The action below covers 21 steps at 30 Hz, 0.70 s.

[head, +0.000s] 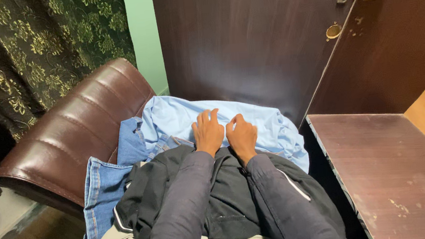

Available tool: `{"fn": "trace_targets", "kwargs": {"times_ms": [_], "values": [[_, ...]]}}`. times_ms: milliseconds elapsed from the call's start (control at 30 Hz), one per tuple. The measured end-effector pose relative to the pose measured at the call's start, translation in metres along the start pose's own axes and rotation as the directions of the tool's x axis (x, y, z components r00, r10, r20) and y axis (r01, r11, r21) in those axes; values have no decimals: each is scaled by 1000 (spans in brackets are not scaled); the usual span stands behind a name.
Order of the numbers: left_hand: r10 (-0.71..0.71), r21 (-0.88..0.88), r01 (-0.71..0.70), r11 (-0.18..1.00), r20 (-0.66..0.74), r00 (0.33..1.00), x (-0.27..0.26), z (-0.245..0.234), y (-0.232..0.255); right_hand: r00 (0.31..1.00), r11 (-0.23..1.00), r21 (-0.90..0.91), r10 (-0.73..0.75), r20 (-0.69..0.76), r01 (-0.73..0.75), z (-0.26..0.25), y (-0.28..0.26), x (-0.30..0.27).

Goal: The person folds and rolls several pairs of jeans and various shirts by hand, placing the finished items onto a wooden side table.

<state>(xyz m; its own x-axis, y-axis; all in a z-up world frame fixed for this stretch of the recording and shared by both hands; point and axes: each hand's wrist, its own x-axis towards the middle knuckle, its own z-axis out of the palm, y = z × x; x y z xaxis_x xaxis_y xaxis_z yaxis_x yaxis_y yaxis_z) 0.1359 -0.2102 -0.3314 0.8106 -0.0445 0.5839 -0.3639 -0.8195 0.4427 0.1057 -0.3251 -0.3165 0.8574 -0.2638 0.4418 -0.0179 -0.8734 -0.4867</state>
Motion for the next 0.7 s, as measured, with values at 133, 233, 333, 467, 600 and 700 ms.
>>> {"fn": "trace_targets", "kwargs": {"times_ms": [133, 233, 333, 467, 600, 700], "values": [[41, -168, -67, 984, -157, 987, 5, -4, -4, 999, 978, 204, 35, 35, -42, 9, 22, 3], [-287, -505, 294, 812, 94, 953, 10, 3, -15, 865, 966, 256, -102, 492, -32, -15, 30, 4], [-328, -891, 328, 312, 223, 918, 14, 3, -29, 773, 906, 421, -234, 590, -47, -67, 29, -16], [-242, -834, 430, 345, 363, 900, 0, -26, -23, 830, 781, 624, -335, 446, -19, -112, 39, -70], [89, -698, 163, 698, 311, 946, -33, -61, -23, 879, 817, 533, -403, 253, 221, -138, 57, -88], [238, -564, 37, 825, 405, 883, -49, -85, -37, 924, 897, 434, -233, 302, 84, -155, 71, -80]]}}
